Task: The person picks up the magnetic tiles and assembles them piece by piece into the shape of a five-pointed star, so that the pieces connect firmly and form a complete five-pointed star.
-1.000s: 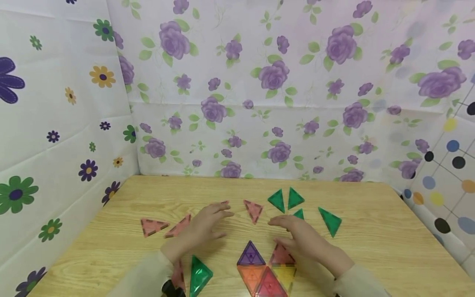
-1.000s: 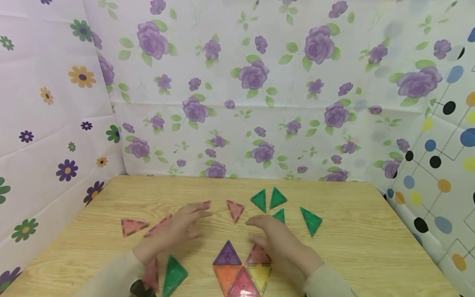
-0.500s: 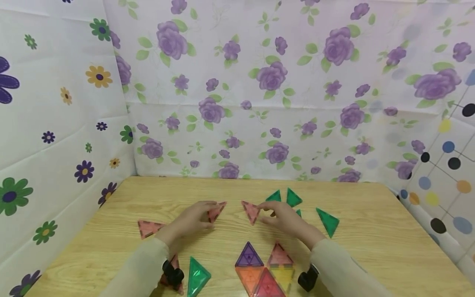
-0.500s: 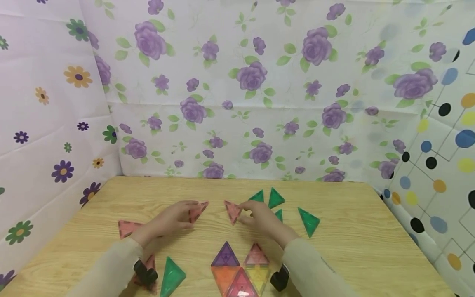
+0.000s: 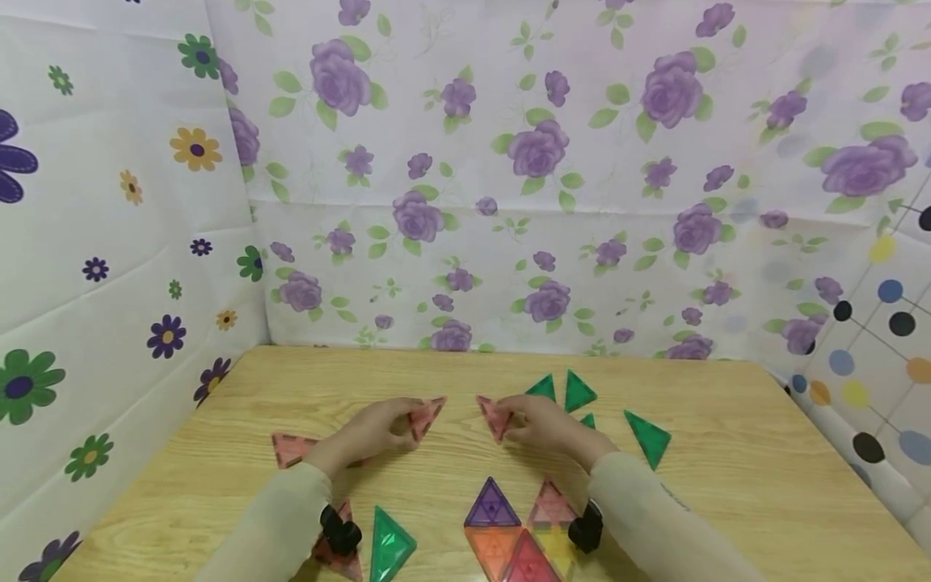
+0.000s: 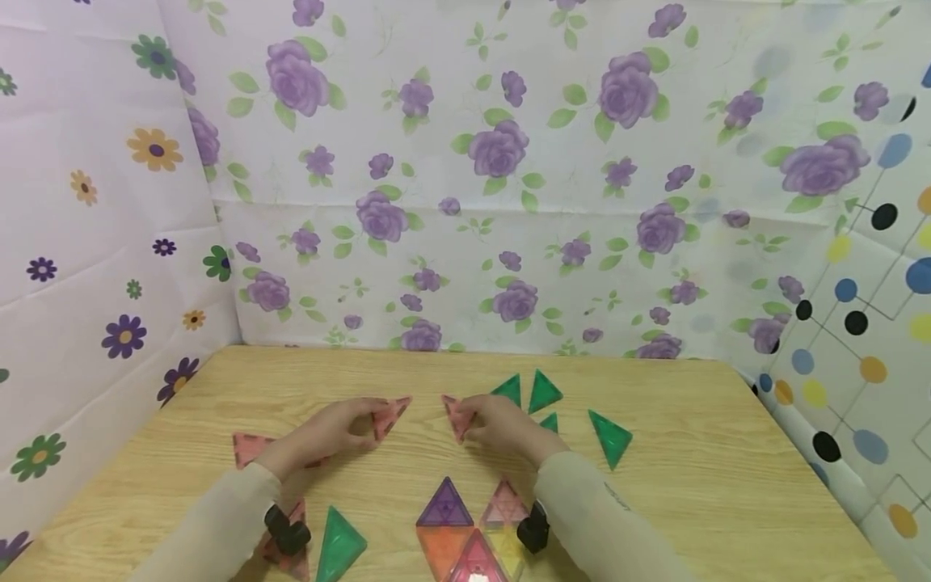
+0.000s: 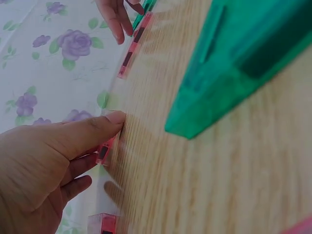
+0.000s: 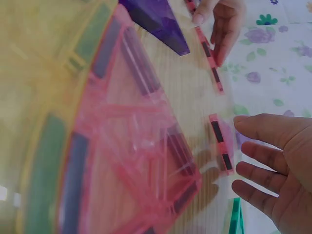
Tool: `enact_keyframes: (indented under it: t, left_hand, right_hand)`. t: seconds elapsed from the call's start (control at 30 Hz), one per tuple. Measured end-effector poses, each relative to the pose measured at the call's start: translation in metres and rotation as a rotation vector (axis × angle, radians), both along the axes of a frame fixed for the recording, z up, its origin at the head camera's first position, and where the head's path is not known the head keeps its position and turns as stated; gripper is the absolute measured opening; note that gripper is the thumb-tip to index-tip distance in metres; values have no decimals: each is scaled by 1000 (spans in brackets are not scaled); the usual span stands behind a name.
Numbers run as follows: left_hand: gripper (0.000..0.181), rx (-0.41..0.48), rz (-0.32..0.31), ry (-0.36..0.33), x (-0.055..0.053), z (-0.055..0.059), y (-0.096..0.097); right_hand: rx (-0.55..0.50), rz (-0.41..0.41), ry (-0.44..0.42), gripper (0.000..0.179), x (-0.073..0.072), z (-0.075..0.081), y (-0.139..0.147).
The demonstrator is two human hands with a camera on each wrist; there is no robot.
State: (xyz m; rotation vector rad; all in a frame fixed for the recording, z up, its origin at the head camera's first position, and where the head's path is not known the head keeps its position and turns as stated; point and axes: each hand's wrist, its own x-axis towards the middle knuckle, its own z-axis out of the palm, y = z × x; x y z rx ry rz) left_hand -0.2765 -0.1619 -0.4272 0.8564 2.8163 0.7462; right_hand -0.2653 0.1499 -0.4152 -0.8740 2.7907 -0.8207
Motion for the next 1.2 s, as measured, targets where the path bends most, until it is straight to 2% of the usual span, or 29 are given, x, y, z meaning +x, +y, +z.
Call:
enact_keyframes:
  t: [0.2,0.43,0.57,0.77,0.87,1.03,1.2]
  left_hand:
    - [46,-19,0,37,0,0,6]
    - [42,33,22,20,7,1,15]
    - [43,11,15,25,12,1,22]
    - [18,-13,-27,59,20,3,37]
    - [14,-33,-23,104,23,1,45]
    - [18,-67,14,212,27,-5,55]
    - [21,-68,41,225,29,-5,59]
  right_hand:
    - [70,32,60,24,-3,0,-6]
    - [156,64,154,24,-4,-1,-8]
    - [220,79,189,29,-2,0,-10]
    - [280,52,191,38,3,1,-13]
    - [280,44,188,38,3,1,-15]
    - [219,77,188,30,4,-1,-17]
    - [188,76,194,27,7,-2,-19]
